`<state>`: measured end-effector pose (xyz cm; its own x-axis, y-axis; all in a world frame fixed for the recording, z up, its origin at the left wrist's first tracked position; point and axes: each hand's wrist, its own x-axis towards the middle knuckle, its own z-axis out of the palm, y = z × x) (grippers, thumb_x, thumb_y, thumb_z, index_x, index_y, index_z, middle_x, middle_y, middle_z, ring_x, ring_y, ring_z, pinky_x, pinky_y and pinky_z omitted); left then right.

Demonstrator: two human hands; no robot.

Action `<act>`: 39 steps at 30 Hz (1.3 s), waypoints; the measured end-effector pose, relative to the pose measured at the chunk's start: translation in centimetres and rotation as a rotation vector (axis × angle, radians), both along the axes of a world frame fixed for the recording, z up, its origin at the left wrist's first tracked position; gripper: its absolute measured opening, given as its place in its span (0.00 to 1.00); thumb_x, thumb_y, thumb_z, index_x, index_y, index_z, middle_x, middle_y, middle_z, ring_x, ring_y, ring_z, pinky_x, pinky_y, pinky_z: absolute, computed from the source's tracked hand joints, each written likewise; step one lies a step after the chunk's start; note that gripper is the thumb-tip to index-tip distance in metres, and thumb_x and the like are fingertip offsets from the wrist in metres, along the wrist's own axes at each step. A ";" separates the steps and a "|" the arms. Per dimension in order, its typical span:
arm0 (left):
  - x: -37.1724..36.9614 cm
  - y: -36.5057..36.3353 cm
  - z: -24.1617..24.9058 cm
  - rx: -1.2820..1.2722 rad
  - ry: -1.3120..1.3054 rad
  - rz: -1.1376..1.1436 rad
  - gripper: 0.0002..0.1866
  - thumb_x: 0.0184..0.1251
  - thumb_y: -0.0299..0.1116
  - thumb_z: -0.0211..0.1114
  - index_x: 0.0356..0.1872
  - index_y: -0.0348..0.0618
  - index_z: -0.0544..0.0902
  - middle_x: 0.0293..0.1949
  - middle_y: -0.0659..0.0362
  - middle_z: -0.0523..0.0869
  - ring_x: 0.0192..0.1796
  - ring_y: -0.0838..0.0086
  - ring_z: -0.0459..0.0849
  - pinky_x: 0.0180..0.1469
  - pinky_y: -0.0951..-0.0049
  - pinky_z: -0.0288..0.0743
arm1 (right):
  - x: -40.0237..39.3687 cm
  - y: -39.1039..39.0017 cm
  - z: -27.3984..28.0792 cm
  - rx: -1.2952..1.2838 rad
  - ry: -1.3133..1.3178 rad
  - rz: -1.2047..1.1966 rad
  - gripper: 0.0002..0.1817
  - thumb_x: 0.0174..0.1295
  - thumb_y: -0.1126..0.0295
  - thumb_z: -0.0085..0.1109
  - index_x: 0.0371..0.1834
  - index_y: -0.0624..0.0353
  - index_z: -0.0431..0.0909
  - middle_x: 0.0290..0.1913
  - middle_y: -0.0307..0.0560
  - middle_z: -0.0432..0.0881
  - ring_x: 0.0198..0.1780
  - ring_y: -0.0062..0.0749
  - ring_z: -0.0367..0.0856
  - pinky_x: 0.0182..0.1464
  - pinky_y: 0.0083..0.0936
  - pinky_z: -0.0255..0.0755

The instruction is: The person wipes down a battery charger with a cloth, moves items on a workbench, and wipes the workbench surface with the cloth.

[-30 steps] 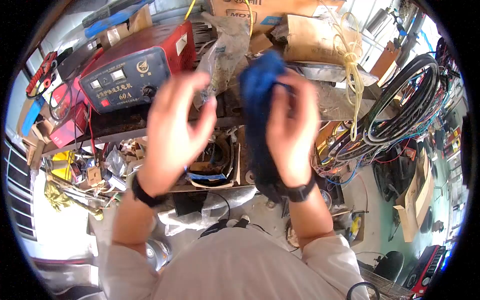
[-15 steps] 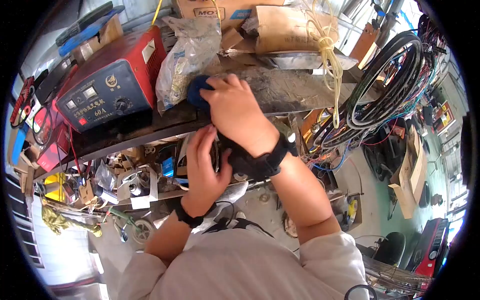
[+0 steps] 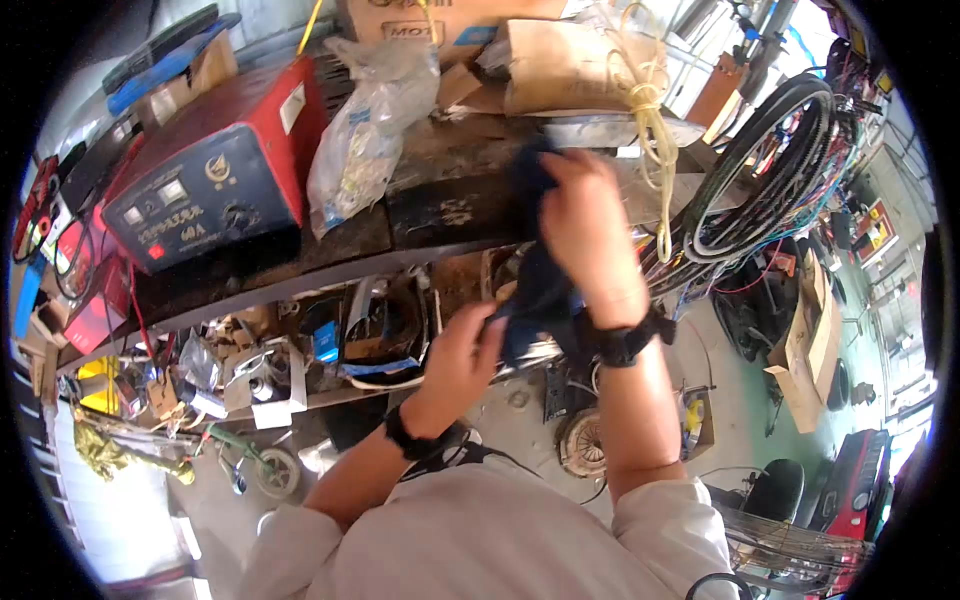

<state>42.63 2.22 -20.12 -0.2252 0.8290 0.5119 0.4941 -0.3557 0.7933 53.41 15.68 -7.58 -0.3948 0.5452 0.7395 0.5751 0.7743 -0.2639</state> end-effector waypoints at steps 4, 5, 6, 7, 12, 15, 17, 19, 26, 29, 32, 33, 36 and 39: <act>-2.3 -2.0 -0.1 0.244 -0.161 0.139 0.21 0.67 0.21 0.56 0.60 0.33 0.64 0.47 0.48 0.78 0.45 0.68 0.80 0.48 0.73 0.73 | -7.7 -1.8 -2.1 0.169 -0.237 0.299 0.26 0.57 0.73 0.48 0.59 0.74 0.69 0.58 0.72 0.72 0.64 0.57 0.67 0.64 0.46 0.62; -3.1 -2.3 0.1 0.239 -0.265 0.089 0.25 0.67 0.20 0.55 0.63 0.33 0.60 0.48 0.48 0.77 0.46 0.69 0.78 0.49 0.74 0.72 | -8.9 -2.6 -2.1 -0.021 -0.351 0.359 0.27 0.64 0.67 0.46 0.63 0.74 0.65 0.64 0.73 0.66 0.67 0.59 0.63 0.66 0.48 0.60; -3.8 -2.5 0.3 0.219 -0.209 0.127 0.25 0.67 0.19 0.55 0.63 0.33 0.59 0.47 0.48 0.77 0.46 0.70 0.78 0.50 0.74 0.72 | -9.5 -3.2 -1.2 -0.141 -0.431 0.342 0.31 0.69 0.56 0.42 0.66 0.73 0.62 0.68 0.75 0.59 0.72 0.60 0.56 0.68 0.48 0.57; -4.3 -2.6 0.3 0.200 -0.158 0.169 0.25 0.67 0.19 0.54 0.64 0.33 0.58 0.47 0.48 0.77 0.46 0.70 0.78 0.50 0.74 0.71 | -10.1 -3.2 -0.8 -0.219 -0.471 0.347 0.32 0.69 0.54 0.40 0.67 0.72 0.60 0.69 0.74 0.57 0.73 0.60 0.54 0.69 0.48 0.56; -2.6 0.0 -0.9 0.255 -0.262 0.163 0.25 0.68 0.21 0.56 0.63 0.31 0.59 0.49 0.46 0.76 0.49 0.67 0.79 0.52 0.73 0.71 | -11.3 -0.4 0.9 -0.498 -0.728 0.325 0.35 0.68 0.53 0.39 0.72 0.67 0.55 0.75 0.65 0.50 0.76 0.57 0.48 0.73 0.45 0.49; -0.9 1.0 -0.9 0.266 -0.127 0.111 0.26 0.68 0.24 0.59 0.63 0.30 0.59 0.52 0.43 0.75 0.52 0.66 0.79 0.53 0.70 0.72 | -10.7 1.9 0.3 -0.492 -0.693 0.256 0.31 0.62 0.60 0.43 0.68 0.64 0.63 0.71 0.68 0.57 0.72 0.59 0.56 0.70 0.44 0.55; -0.2 1.6 0.0 0.276 -0.145 0.094 0.26 0.67 0.25 0.60 0.63 0.29 0.62 0.51 0.43 0.76 0.53 0.65 0.79 0.53 0.69 0.73 | -8.3 4.1 0.4 -0.219 -0.792 0.323 0.23 0.54 0.65 0.47 0.50 0.63 0.80 0.58 0.69 0.74 0.61 0.57 0.74 0.61 0.44 0.69; -0.2 2.4 0.7 0.283 -0.095 0.109 0.25 0.66 0.25 0.61 0.62 0.28 0.64 0.49 0.44 0.78 0.51 0.63 0.79 0.52 0.70 0.73 | -5.9 7.9 -1.2 -0.124 -0.816 0.306 0.17 0.52 0.67 0.47 0.35 0.62 0.84 0.43 0.62 0.83 0.48 0.52 0.83 0.50 0.41 0.76; -1.1 -0.5 3.7 0.316 0.122 0.105 0.20 0.60 0.21 0.60 0.55 0.36 0.74 0.42 0.46 0.77 0.44 0.55 0.77 0.49 0.66 0.71 | -4.9 3.8 2.1 -0.474 -0.717 0.055 0.22 0.70 0.58 0.38 0.57 0.64 0.70 0.55 0.69 0.75 0.60 0.60 0.72 0.62 0.48 0.65; -2.1 -2.5 3.2 0.428 0.131 0.187 0.19 0.56 0.18 0.58 0.51 0.36 0.75 0.43 0.48 0.77 0.45 0.56 0.76 0.50 0.65 0.70 | -10.1 1.5 3.0 -0.533 -0.992 0.433 0.33 0.72 0.50 0.30 0.75 0.56 0.48 0.76 0.63 0.45 0.75 0.60 0.45 0.74 0.49 0.44; -2.6 -2.6 2.9 0.354 0.068 0.224 0.15 0.57 0.18 0.57 0.48 0.35 0.76 0.43 0.48 0.76 0.45 0.57 0.76 0.51 0.66 0.69 | -14.1 0.6 2.5 -0.527 -1.089 0.267 0.33 0.71 0.46 0.26 0.76 0.49 0.49 0.77 0.56 0.43 0.76 0.59 0.43 0.75 0.47 0.42; -2.7 -2.4 2.6 0.320 0.055 0.239 0.15 0.57 0.18 0.57 0.47 0.35 0.75 0.43 0.48 0.76 0.45 0.57 0.76 0.51 0.66 0.69 | -14.5 0.9 3.1 -0.516 -1.176 0.252 0.33 0.71 0.46 0.27 0.76 0.48 0.51 0.78 0.55 0.43 0.76 0.59 0.44 0.75 0.47 0.43; -2.6 -0.9 2.7 0.327 0.024 0.188 0.13 0.58 0.18 0.58 0.46 0.35 0.76 0.43 0.48 0.77 0.43 0.58 0.77 0.49 0.67 0.70 | -13.9 2.1 4.2 -0.545 -1.196 0.228 0.32 0.69 0.49 0.28 0.76 0.46 0.53 0.77 0.49 0.47 0.77 0.46 0.48 0.75 0.38 0.45; -1.8 -0.5 3.0 0.290 0.063 0.100 0.13 0.62 0.20 0.59 0.48 0.35 0.75 0.44 0.50 0.77 0.46 0.62 0.77 0.51 0.70 0.70 | -11.3 2.6 5.0 -0.599 -1.090 0.170 0.34 0.65 0.47 0.30 0.75 0.46 0.56 0.77 0.49 0.50 0.76 0.42 0.52 0.74 0.33 0.47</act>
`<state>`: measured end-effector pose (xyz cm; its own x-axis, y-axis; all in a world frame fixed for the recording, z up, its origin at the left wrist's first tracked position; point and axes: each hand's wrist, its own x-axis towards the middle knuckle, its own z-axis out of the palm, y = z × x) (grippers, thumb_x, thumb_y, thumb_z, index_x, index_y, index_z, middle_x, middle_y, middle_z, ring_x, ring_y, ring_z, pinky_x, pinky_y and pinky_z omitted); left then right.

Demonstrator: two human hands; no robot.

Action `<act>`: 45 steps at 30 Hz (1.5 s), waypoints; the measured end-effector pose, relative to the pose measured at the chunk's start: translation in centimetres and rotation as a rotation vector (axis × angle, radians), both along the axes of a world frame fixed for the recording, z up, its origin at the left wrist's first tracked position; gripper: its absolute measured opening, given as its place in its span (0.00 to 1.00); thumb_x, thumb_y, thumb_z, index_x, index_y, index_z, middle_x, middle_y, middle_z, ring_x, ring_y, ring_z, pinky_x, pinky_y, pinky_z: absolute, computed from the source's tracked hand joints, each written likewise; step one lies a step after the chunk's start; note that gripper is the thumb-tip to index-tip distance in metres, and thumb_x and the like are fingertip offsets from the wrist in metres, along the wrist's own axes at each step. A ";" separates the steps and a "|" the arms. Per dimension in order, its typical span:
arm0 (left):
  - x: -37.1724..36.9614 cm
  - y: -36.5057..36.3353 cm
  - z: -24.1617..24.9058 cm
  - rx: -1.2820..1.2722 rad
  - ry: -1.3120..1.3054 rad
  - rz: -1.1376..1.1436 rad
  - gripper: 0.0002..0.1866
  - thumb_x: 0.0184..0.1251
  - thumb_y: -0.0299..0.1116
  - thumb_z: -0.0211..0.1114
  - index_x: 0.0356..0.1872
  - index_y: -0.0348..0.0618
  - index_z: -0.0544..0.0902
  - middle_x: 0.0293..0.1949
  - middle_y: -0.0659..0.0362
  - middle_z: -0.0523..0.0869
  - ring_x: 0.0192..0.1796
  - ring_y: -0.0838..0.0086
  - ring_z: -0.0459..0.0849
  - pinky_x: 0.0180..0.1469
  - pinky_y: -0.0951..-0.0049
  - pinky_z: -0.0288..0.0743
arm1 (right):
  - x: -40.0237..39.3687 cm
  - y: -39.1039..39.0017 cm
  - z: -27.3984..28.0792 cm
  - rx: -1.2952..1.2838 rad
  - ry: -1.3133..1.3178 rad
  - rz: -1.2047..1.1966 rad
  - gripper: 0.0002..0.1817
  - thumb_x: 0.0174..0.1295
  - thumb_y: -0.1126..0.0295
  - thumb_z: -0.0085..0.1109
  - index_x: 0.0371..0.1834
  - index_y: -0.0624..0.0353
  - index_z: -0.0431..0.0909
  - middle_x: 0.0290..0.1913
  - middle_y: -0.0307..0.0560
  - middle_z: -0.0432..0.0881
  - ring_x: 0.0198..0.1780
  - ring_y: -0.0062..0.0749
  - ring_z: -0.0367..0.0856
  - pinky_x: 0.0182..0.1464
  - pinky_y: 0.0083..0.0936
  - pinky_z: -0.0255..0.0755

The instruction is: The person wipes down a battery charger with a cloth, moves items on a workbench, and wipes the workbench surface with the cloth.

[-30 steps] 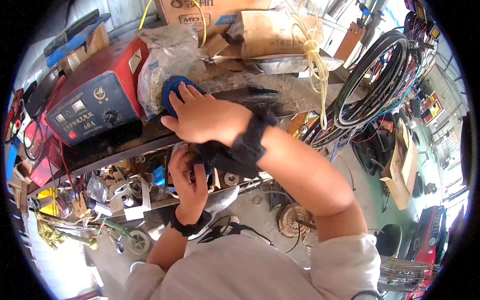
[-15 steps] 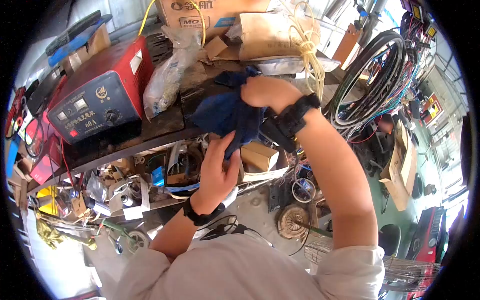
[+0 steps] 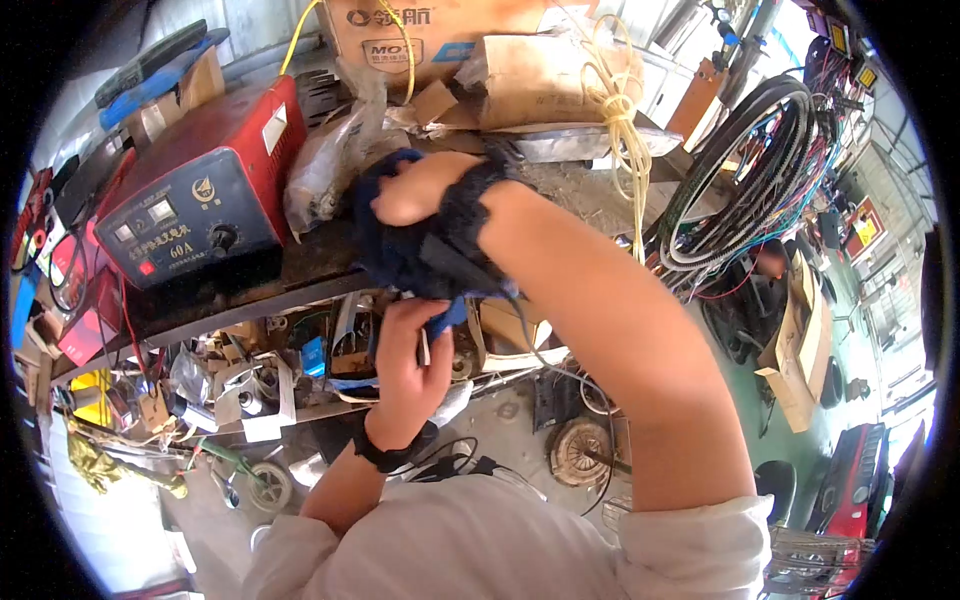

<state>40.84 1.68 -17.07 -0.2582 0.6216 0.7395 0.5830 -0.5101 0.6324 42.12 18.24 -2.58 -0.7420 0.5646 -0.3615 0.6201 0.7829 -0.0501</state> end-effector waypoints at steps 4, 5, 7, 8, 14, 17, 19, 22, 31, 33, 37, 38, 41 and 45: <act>0.8 -0.1 0.3 0.009 0.053 -0.062 0.13 0.60 0.19 0.60 0.47 0.36 0.77 0.43 0.48 0.78 0.44 0.57 0.78 0.49 0.67 0.71 | 3.0 3.0 -0.8 0.071 0.155 0.010 0.26 0.57 0.56 0.48 0.52 0.64 0.79 0.56 0.57 0.79 0.58 0.48 0.78 0.57 0.39 0.71; 0.9 -0.5 0.1 0.011 0.039 -0.062 0.14 0.60 0.19 0.61 0.47 0.36 0.77 0.43 0.48 0.78 0.44 0.57 0.78 0.48 0.66 0.72 | 1.5 6.7 -5.0 0.182 0.076 0.100 0.29 0.64 0.55 0.37 0.64 0.59 0.71 0.66 0.55 0.70 0.67 0.45 0.69 0.66 0.38 0.62; 1.2 -1.2 0.3 0.012 0.012 -0.036 0.14 0.59 0.19 0.62 0.47 0.37 0.77 0.43 0.47 0.79 0.44 0.56 0.78 0.48 0.65 0.72 | 1.5 4.7 -4.7 0.106 -0.005 0.235 0.32 0.66 0.54 0.27 0.73 0.51 0.58 0.75 0.51 0.54 0.75 0.42 0.54 0.74 0.37 0.47; 1.1 -1.3 0.5 0.029 0.046 -0.026 0.15 0.58 0.18 0.61 0.47 0.37 0.77 0.43 0.48 0.79 0.43 0.56 0.79 0.46 0.65 0.73 | 1.0 3.7 -4.4 0.045 -0.001 0.266 0.32 0.67 0.53 0.26 0.74 0.49 0.56 0.76 0.50 0.51 0.76 0.42 0.52 0.75 0.38 0.44; -0.7 0.0 1.6 -0.007 0.204 -0.007 0.19 0.55 0.18 0.61 0.51 0.38 0.76 0.45 0.48 0.78 0.42 0.55 0.81 0.43 0.62 0.77 | -3.5 6.6 -1.3 0.047 -0.267 0.360 0.31 0.67 0.51 0.28 0.69 0.51 0.65 0.72 0.46 0.63 0.71 0.48 0.60 0.72 0.43 0.51; -1.0 0.3 2.7 -0.046 0.260 0.044 0.19 0.55 0.18 0.63 0.50 0.38 0.77 0.47 0.48 0.78 0.40 0.56 0.82 0.40 0.64 0.79 | -5.1 7.8 -1.3 0.076 -0.251 0.363 0.28 0.67 0.53 0.34 0.61 0.57 0.70 0.66 0.46 0.71 0.65 0.47 0.67 0.65 0.44 0.58; -1.6 0.8 3.2 -0.031 0.321 0.075 0.19 0.54 0.20 0.64 0.50 0.37 0.78 0.48 0.49 0.78 0.43 0.56 0.82 0.42 0.63 0.79 | -5.5 4.1 2.9 0.212 -0.365 0.253 0.27 0.66 0.55 0.35 0.62 0.59 0.71 0.64 0.45 0.73 0.63 0.41 0.69 0.64 0.42 0.59; -2.5 1.3 5.1 -0.001 0.383 0.163 0.20 0.51 0.21 0.64 0.49 0.37 0.78 0.49 0.49 0.79 0.45 0.56 0.81 0.46 0.62 0.78 | -8.4 13.2 -3.4 0.119 -0.074 0.445 0.30 0.67 0.54 0.32 0.66 0.58 0.68 0.66 0.43 0.72 0.64 0.38 0.69 0.66 0.38 0.58; -3.8 0.8 5.2 -0.030 0.340 0.046 0.14 0.47 0.22 0.67 0.39 0.39 0.82 0.46 0.52 0.82 0.44 0.59 0.82 0.46 0.63 0.78 | -7.7 14.1 -3.8 -0.282 -0.027 -0.044 0.28 0.69 0.49 0.35 0.53 0.65 0.71 0.50 0.55 0.75 0.50 0.40 0.73 0.52 0.35 0.66; -2.9 -0.1 4.7 0.017 0.334 -0.067 0.14 0.49 0.23 0.68 0.39 0.39 0.82 0.44 0.53 0.83 0.42 0.60 0.83 0.42 0.64 0.79 | -6.2 8.3 0.3 -0.129 -0.404 0.233 0.31 0.70 0.49 0.33 0.59 0.69 0.65 0.61 0.60 0.65 0.61 0.45 0.65 0.62 0.36 0.59; -1.3 -2.4 3.8 0.114 0.374 -0.287 0.14 0.51 0.27 0.69 0.41 0.40 0.81 0.44 0.54 0.84 0.38 0.65 0.84 0.38 0.68 0.80 | -3.4 4.9 1.1 -0.073 -0.649 0.588 0.36 0.73 0.50 0.25 0.74 0.68 0.45 0.75 0.69 0.41 0.77 0.55 0.38 0.77 0.43 0.38; -1.0 -3.0 3.8 0.127 0.377 -0.340 0.14 0.52 0.27 0.69 0.41 0.39 0.81 0.44 0.55 0.83 0.38 0.66 0.84 0.38 0.69 0.80 | -1.4 3.7 0.7 -0.080 -0.563 0.533 0.34 0.74 0.52 0.25 0.74 0.68 0.45 0.75 0.72 0.41 0.77 0.58 0.38 0.76 0.45 0.38; -0.6 -3.7 3.0 0.218 0.515 -0.356 0.12 0.53 0.27 0.65 0.41 0.42 0.81 0.47 0.55 0.81 0.40 0.70 0.83 0.40 0.72 0.79 | 1.8 -1.9 3.7 -0.085 -0.407 0.235 0.34 0.74 0.51 0.25 0.75 0.65 0.44 0.75 0.70 0.41 0.77 0.55 0.40 0.76 0.44 0.42; -1.7 -2.8 2.1 0.098 0.439 -0.219 0.13 0.49 0.24 0.67 0.39 0.43 0.81 0.47 0.56 0.82 0.41 0.64 0.82 0.41 0.66 0.78 | 0.1 -2.9 1.9 -0.016 -0.303 0.132 0.35 0.73 0.48 0.24 0.75 0.61 0.44 0.76 0.66 0.41 0.76 0.61 0.40 0.76 0.49 0.41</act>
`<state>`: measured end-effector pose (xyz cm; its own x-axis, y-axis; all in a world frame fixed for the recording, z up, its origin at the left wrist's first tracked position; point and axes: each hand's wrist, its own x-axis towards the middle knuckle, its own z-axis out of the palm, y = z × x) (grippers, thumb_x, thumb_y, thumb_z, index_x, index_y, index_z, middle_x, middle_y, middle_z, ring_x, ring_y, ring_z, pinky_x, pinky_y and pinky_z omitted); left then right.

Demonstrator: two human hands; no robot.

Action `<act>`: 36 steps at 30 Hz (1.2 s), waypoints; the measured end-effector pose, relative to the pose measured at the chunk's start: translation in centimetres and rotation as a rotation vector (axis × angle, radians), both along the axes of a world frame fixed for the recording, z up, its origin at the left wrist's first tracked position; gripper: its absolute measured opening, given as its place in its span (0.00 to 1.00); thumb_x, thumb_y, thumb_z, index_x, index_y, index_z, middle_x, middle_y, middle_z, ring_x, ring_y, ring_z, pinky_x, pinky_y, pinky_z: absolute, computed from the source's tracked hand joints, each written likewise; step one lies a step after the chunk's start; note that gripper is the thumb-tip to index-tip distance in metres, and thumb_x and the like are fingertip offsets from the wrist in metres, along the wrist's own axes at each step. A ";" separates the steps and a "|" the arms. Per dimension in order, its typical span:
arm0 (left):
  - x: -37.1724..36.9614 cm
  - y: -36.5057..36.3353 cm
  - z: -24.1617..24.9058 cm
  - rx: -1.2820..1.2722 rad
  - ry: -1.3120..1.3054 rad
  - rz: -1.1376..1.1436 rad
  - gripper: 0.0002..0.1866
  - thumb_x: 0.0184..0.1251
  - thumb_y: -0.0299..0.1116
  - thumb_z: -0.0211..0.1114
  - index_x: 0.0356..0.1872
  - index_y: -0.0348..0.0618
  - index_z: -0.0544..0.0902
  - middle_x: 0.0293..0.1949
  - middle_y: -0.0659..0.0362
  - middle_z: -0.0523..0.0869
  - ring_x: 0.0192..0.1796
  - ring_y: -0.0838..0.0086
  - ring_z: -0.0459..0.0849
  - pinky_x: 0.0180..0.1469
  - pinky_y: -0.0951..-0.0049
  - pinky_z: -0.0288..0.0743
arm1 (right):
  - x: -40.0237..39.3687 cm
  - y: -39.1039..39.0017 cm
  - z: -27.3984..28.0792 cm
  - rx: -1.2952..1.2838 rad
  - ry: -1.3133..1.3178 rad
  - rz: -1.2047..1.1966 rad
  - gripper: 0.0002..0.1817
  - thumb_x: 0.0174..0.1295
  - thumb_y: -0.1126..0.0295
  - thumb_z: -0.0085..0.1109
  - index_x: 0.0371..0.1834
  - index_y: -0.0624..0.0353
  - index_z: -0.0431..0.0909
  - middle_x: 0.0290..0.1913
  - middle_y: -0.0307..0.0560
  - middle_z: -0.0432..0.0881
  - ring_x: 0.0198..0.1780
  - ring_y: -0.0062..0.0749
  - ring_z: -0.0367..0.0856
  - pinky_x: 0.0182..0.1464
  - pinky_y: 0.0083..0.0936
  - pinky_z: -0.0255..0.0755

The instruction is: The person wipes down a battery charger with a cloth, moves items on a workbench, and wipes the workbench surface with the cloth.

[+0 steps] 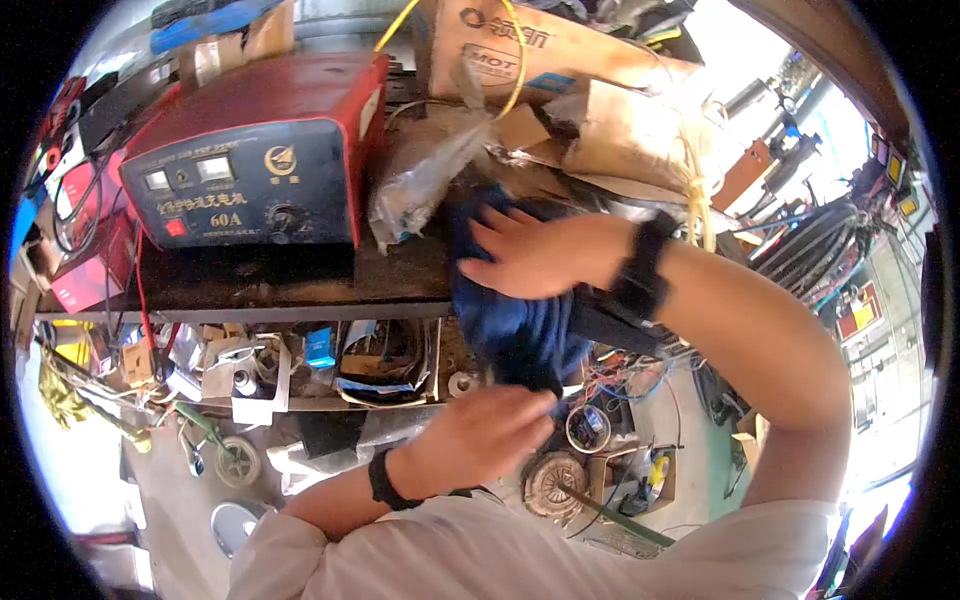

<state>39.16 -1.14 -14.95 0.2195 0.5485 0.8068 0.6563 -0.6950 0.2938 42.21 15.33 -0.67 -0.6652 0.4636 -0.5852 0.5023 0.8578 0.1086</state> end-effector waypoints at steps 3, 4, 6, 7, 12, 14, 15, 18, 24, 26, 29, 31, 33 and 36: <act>-1.1 1.4 0.1 -0.047 -0.112 0.135 0.14 0.48 0.22 0.68 0.38 0.44 0.81 0.45 0.55 0.82 0.40 0.60 0.82 0.41 0.63 0.76 | -3.7 5.2 -6.1 0.106 0.119 0.219 0.29 0.74 0.54 0.22 0.74 0.54 0.50 0.76 0.61 0.44 0.77 0.60 0.40 0.76 0.52 0.39; -1.2 1.9 -0.3 -0.053 -0.130 0.155 0.14 0.50 0.22 0.65 0.40 0.42 0.80 0.46 0.57 0.81 0.44 0.60 0.81 0.46 0.63 0.76 | -5.1 7.1 -7.9 0.141 0.130 0.316 0.29 0.73 0.54 0.21 0.75 0.51 0.50 0.77 0.59 0.44 0.77 0.57 0.39 0.76 0.51 0.38; -1.5 3.1 -0.4 -0.037 -0.134 0.163 0.13 0.49 0.21 0.65 0.39 0.41 0.80 0.44 0.56 0.81 0.42 0.60 0.81 0.45 0.62 0.76 | -4.7 6.9 -6.0 -0.013 0.232 0.075 0.35 0.70 0.44 0.24 0.75 0.52 0.50 0.75 0.52 0.53 0.73 0.54 0.54 0.74 0.50 0.44; -1.4 3.4 -0.7 -0.021 -0.139 0.167 0.13 0.49 0.20 0.65 0.38 0.41 0.80 0.44 0.56 0.80 0.42 0.60 0.81 0.44 0.62 0.77 | -4.2 7.1 -5.9 0.017 0.188 0.042 0.35 0.71 0.45 0.24 0.75 0.54 0.49 0.76 0.54 0.50 0.74 0.54 0.51 0.74 0.49 0.43; 0.0 2.1 -0.6 -0.009 -0.155 0.087 0.14 0.48 0.21 0.67 0.39 0.40 0.80 0.45 0.54 0.80 0.44 0.59 0.81 0.45 0.63 0.78 | -2.4 14.4 -11.4 0.270 0.045 0.336 0.32 0.72 0.50 0.23 0.73 0.58 0.52 0.72 0.56 0.56 0.72 0.48 0.54 0.72 0.45 0.51; 0.1 1.7 -0.6 -0.021 -0.138 0.061 0.16 0.48 0.22 0.67 0.41 0.40 0.80 0.46 0.55 0.80 0.45 0.60 0.81 0.46 0.64 0.78 | -0.8 17.8 -15.7 0.981 0.069 0.734 0.33 0.71 0.47 0.20 0.73 0.52 0.53 0.72 0.46 0.62 0.72 0.36 0.59 0.70 0.40 0.53; 0.2 1.7 -1.0 -0.034 -0.133 0.056 0.16 0.48 0.22 0.67 0.42 0.40 0.80 0.46 0.55 0.80 0.45 0.60 0.81 0.46 0.64 0.78 | -1.4 14.3 -11.2 0.493 0.029 0.579 0.32 0.71 0.48 0.20 0.73 0.53 0.53 0.72 0.48 0.61 0.72 0.37 0.58 0.71 0.41 0.53; 0.4 1.6 -0.8 -0.066 -0.151 0.103 0.15 0.48 0.21 0.67 0.39 0.44 0.81 0.47 0.54 0.81 0.44 0.58 0.81 0.45 0.63 0.78 | -3.5 9.8 -5.4 0.083 0.029 0.247 0.31 0.71 0.51 0.22 0.72 0.56 0.53 0.71 0.53 0.59 0.73 0.42 0.56 0.71 0.42 0.53; -1.3 3.0 0.1 -0.086 -0.149 0.248 0.14 0.49 0.18 0.64 0.39 0.42 0.80 0.51 0.51 0.79 0.49 0.56 0.79 0.52 0.62 0.76 | -8.0 11.1 -3.8 0.093 -0.001 0.073 0.30 0.72 0.56 0.24 0.71 0.61 0.54 0.71 0.63 0.55 0.73 0.51 0.52 0.72 0.44 0.51; -1.1 3.2 0.3 -0.078 -0.165 0.253 0.14 0.49 0.18 0.64 0.39 0.42 0.80 0.52 0.52 0.79 0.49 0.56 0.80 0.52 0.61 0.76 | -8.4 11.1 -3.5 0.065 -0.033 0.060 0.29 0.72 0.58 0.24 0.71 0.63 0.54 0.71 0.66 0.54 0.73 0.54 0.50 0.73 0.45 0.51; -1.0 2.7 0.3 -0.080 -0.169 0.210 0.14 0.50 0.18 0.64 0.39 0.42 0.79 0.51 0.52 0.80 0.48 0.56 0.80 0.50 0.61 0.76 | -7.3 10.6 -3.1 0.073 -0.095 0.150 0.28 0.72 0.61 0.26 0.70 0.66 0.54 0.70 0.71 0.52 0.74 0.59 0.48 0.73 0.46 0.50; -1.2 1.8 -0.3 -0.081 -0.161 0.178 0.14 0.50 0.18 0.65 0.39 0.42 0.79 0.50 0.53 0.80 0.48 0.57 0.80 0.49 0.62 0.76 | -5.8 10.0 -3.0 0.080 -0.163 0.332 0.27 0.72 0.62 0.26 0.70 0.68 0.54 0.70 0.75 0.51 0.74 0.62 0.47 0.73 0.47 0.50; -1.4 0.8 -0.8 -0.080 -0.176 0.151 0.14 0.50 0.19 0.66 0.40 0.42 0.79 0.49 0.53 0.81 0.48 0.57 0.80 0.48 0.62 0.76 | -4.0 8.4 -2.7 0.039 -0.175 0.480 0.27 0.72 0.64 0.27 0.70 0.69 0.54 0.70 0.78 0.49 0.74 0.65 0.45 0.74 0.47 0.50; -1.5 0.7 -1.2 -0.051 -0.191 0.119 0.14 0.49 0.20 0.67 0.39 0.43 0.79 0.49 0.53 0.80 0.47 0.58 0.81 0.47 0.62 0.76 | -4.1 9.0 -4.9 0.163 -0.250 0.571 0.28 0.73 0.61 0.27 0.71 0.69 0.51 0.72 0.78 0.45 0.75 0.65 0.43 0.75 0.48 0.47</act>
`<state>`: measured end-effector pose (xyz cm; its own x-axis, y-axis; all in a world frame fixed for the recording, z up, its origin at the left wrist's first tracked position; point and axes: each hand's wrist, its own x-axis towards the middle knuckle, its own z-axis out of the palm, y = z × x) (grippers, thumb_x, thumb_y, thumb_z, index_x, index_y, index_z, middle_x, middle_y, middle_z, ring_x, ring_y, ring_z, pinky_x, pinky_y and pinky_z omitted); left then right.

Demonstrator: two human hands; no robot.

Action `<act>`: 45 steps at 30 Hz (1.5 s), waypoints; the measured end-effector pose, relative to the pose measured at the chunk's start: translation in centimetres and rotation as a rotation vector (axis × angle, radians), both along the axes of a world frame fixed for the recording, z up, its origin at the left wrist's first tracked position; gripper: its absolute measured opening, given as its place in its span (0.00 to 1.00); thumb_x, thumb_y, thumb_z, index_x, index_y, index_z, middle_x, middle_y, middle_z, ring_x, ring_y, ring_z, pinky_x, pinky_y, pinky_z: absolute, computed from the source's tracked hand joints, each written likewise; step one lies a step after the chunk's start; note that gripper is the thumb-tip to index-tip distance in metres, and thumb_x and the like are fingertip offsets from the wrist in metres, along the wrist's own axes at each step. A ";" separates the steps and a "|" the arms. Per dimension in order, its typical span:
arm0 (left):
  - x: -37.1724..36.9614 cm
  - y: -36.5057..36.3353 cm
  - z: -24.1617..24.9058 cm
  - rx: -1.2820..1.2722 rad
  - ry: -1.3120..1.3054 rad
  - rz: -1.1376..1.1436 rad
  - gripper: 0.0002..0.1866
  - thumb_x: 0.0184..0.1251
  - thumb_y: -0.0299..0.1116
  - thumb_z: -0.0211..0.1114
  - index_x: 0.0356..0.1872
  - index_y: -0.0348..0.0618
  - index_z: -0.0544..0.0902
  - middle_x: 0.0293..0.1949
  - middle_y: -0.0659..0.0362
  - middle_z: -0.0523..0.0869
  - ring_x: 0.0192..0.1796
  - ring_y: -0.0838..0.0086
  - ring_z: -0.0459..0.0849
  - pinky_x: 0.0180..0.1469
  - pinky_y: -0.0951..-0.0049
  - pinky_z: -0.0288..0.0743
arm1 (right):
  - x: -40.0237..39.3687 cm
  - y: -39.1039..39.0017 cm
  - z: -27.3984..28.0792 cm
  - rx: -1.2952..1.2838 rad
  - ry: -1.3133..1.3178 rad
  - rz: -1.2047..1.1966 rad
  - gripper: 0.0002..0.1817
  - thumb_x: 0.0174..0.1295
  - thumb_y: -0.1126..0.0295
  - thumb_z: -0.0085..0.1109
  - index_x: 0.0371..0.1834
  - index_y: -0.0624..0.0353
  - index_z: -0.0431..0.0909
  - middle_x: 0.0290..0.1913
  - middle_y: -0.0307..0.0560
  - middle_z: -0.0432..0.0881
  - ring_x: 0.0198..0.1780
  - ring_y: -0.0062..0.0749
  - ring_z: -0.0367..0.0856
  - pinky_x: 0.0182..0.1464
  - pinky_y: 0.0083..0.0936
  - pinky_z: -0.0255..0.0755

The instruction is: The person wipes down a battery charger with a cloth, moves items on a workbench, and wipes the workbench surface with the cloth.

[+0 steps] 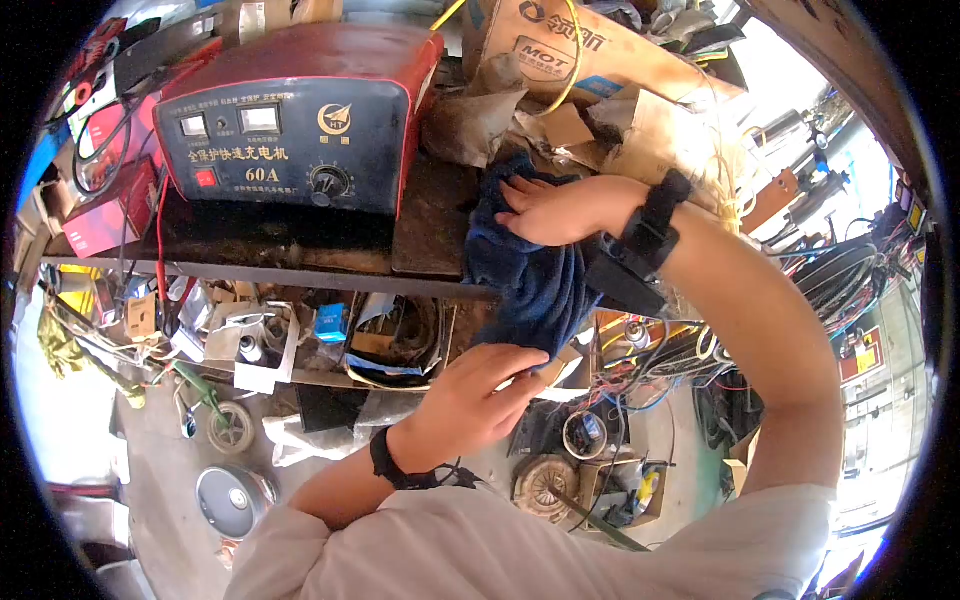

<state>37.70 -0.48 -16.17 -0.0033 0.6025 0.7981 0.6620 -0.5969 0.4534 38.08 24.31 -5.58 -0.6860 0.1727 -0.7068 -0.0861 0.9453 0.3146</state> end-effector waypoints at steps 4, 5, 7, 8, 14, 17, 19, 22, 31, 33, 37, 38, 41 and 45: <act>0.4 1.3 0.2 -0.025 0.060 0.012 0.13 0.50 0.20 0.67 0.39 0.42 0.79 0.48 0.54 0.80 0.46 0.58 0.81 0.47 0.62 0.76 | -2.0 -1.4 1.2 -0.095 0.180 -0.570 0.39 0.71 0.42 0.22 0.76 0.61 0.40 0.77 0.62 0.36 0.78 0.53 0.37 0.76 0.44 0.38; 0.5 1.7 0.2 -0.021 0.072 0.005 0.13 0.50 0.21 0.67 0.38 0.42 0.79 0.48 0.54 0.80 0.46 0.58 0.81 0.47 0.62 0.76 | -2.9 -0.9 1.8 -0.102 0.161 -0.564 0.40 0.70 0.40 0.23 0.76 0.59 0.39 0.78 0.59 0.36 0.78 0.50 0.37 0.76 0.42 0.37; 0.9 2.3 0.3 -0.005 0.067 0.001 0.13 0.50 0.21 0.67 0.38 0.42 0.79 0.48 0.54 0.80 0.46 0.58 0.81 0.47 0.62 0.76 | -4.4 0.3 2.6 -0.122 0.100 -0.546 0.42 0.68 0.37 0.23 0.77 0.56 0.39 0.78 0.54 0.36 0.79 0.45 0.36 0.76 0.39 0.37; 1.2 2.7 0.5 0.004 0.055 -0.001 0.13 0.50 0.21 0.67 0.38 0.42 0.79 0.48 0.54 0.80 0.46 0.58 0.81 0.47 0.62 0.76 | -4.4 0.5 2.4 -0.139 0.062 -0.539 0.43 0.67 0.35 0.24 0.77 0.54 0.39 0.79 0.52 0.36 0.79 0.42 0.36 0.76 0.37 0.36; 1.3 1.9 0.0 0.016 0.052 -0.062 0.13 0.49 0.22 0.68 0.38 0.43 0.80 0.48 0.54 0.80 0.44 0.60 0.82 0.44 0.63 0.77 | 1.2 2.0 -0.9 -0.079 0.128 -0.284 0.32 0.72 0.53 0.27 0.68 0.70 0.57 0.73 0.69 0.49 0.76 0.53 0.46 0.75 0.43 0.45; 1.2 0.1 -1.1 0.050 0.040 -0.133 0.10 0.49 0.26 0.69 0.34 0.41 0.80 0.45 0.56 0.81 0.41 0.63 0.83 0.39 0.64 0.79 | 3.8 -4.7 2.5 -0.110 0.053 -0.172 0.33 0.73 0.52 0.27 0.72 0.69 0.49 0.73 0.73 0.45 0.75 0.62 0.43 0.75 0.48 0.44; 1.6 -0.4 -1.8 0.085 0.053 -0.108 0.10 0.50 0.25 0.69 0.35 0.41 0.81 0.45 0.57 0.81 0.42 0.64 0.83 0.41 0.64 0.77 | 4.6 -8.7 4.3 -0.184 0.209 -0.486 0.36 0.74 0.49 0.26 0.75 0.66 0.42 0.75 0.72 0.40 0.76 0.64 0.41 0.75 0.50 0.42; 2.1 0.5 -1.9 0.020 0.065 -0.065 0.10 0.50 0.25 0.68 0.35 0.42 0.81 0.45 0.57 0.81 0.43 0.63 0.82 0.42 0.64 0.76 | 3.2 -8.8 3.2 -0.182 0.336 -0.543 0.37 0.74 0.47 0.24 0.75 0.64 0.42 0.76 0.66 0.38 0.76 0.65 0.39 0.75 0.49 0.41; 2.4 2.6 -1.9 -0.014 0.101 -0.040 0.12 0.47 0.22 0.66 0.36 0.43 0.81 0.44 0.57 0.81 0.43 0.63 0.82 0.43 0.65 0.76 | 3.7 -6.2 -1.5 -0.073 0.594 -0.519 0.35 0.70 0.49 0.27 0.75 0.57 0.49 0.77 0.60 0.45 0.76 0.65 0.42 0.74 0.58 0.37; 2.1 1.5 -2.7 -0.008 0.138 -0.029 0.14 0.46 0.21 0.67 0.36 0.43 0.81 0.45 0.57 0.81 0.43 0.64 0.82 0.43 0.66 0.76 | 6.9 -9.7 -2.0 -0.049 0.978 -0.693 0.32 0.70 0.53 0.33 0.68 0.67 0.62 0.71 0.67 0.57 0.70 0.69 0.56 0.67 0.66 0.52; 1.5 0.7 -5.5 0.105 0.157 0.098 0.15 0.44 0.17 0.66 0.37 0.43 0.81 0.45 0.55 0.81 0.44 0.62 0.81 0.44 0.65 0.76 | 8.1 -11.9 -4.3 0.093 1.310 -0.355 0.27 0.65 0.59 0.42 0.59 0.68 0.72 0.62 0.62 0.72 0.63 0.59 0.69 0.61 0.54 0.63; 1.5 0.9 -5.6 0.130 0.138 0.150 0.15 0.45 0.17 0.65 0.37 0.43 0.81 0.45 0.54 0.81 0.45 0.61 0.81 0.44 0.65 0.76 | 8.3 -11.2 -4.6 0.037 1.374 -0.326 0.26 0.64 0.59 0.43 0.57 0.67 0.73 0.60 0.61 0.74 0.62 0.58 0.70 0.61 0.52 0.64; 2.0 2.3 -5.5 0.134 0.113 0.257 0.18 0.48 0.16 0.62 0.44 0.40 0.80 0.50 0.49 0.78 0.50 0.55 0.79 0.50 0.60 0.75 | 9.5 -9.9 -4.8 -0.039 1.480 -0.363 0.25 0.64 0.59 0.41 0.54 0.65 0.77 0.60 0.58 0.76 0.64 0.54 0.70 0.65 0.48 0.61; 3.1 4.3 -2.7 0.025 0.213 0.202 0.23 0.51 0.19 0.60 0.54 0.37 0.78 0.57 0.45 0.74 0.58 0.49 0.75 0.60 0.56 0.70 | 12.3 -8.2 -4.9 0.095 1.447 -0.465 0.24 0.63 0.60 0.42 0.54 0.65 0.77 0.61 0.58 0.75 0.63 0.53 0.71 0.66 0.43 0.62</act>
<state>40.84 3.81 -18.86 0.0477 0.5870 0.8082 0.8470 -0.4526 0.2788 50.36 16.09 -10.49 -0.6312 0.5662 0.5300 0.6297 0.7731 -0.0761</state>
